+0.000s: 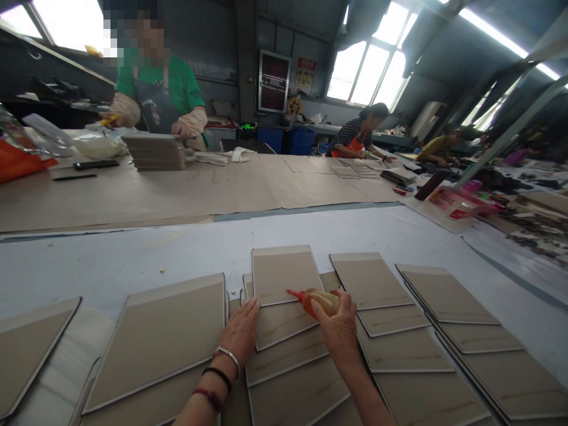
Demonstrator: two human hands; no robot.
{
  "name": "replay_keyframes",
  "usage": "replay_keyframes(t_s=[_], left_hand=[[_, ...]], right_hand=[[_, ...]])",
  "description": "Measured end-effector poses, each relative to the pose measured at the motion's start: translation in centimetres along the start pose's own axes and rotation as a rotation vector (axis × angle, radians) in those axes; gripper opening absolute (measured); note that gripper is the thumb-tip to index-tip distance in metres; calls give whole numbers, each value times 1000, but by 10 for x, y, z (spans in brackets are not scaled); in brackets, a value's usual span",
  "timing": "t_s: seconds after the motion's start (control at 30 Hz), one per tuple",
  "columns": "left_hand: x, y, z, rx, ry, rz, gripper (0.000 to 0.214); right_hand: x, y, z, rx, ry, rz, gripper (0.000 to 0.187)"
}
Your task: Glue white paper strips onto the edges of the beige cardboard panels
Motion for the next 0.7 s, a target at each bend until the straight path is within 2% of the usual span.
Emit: replay_keyframes(t_s=[0.23,0.47,0.7], left_hand=[[-2,0,-2,30,43,-2,57],[-9,-2,5,61,21,36,57],[-17,-4,15,58,46,46,57]], right_hand=[[22,-10,-23,48,55,47,44],[37,-19,-46,118,97,46,42],[44,-23,-56,177,85,40,43]])
Point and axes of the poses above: each hand's wrist, its own y-axis away from the middle knuckle, its own z-axis out of the palm, x = y × z, the point moved 7 cm from there along -y, towards the middle knuckle, and after that the axes turned 10 degrees about -z, right-handed, at the moved point
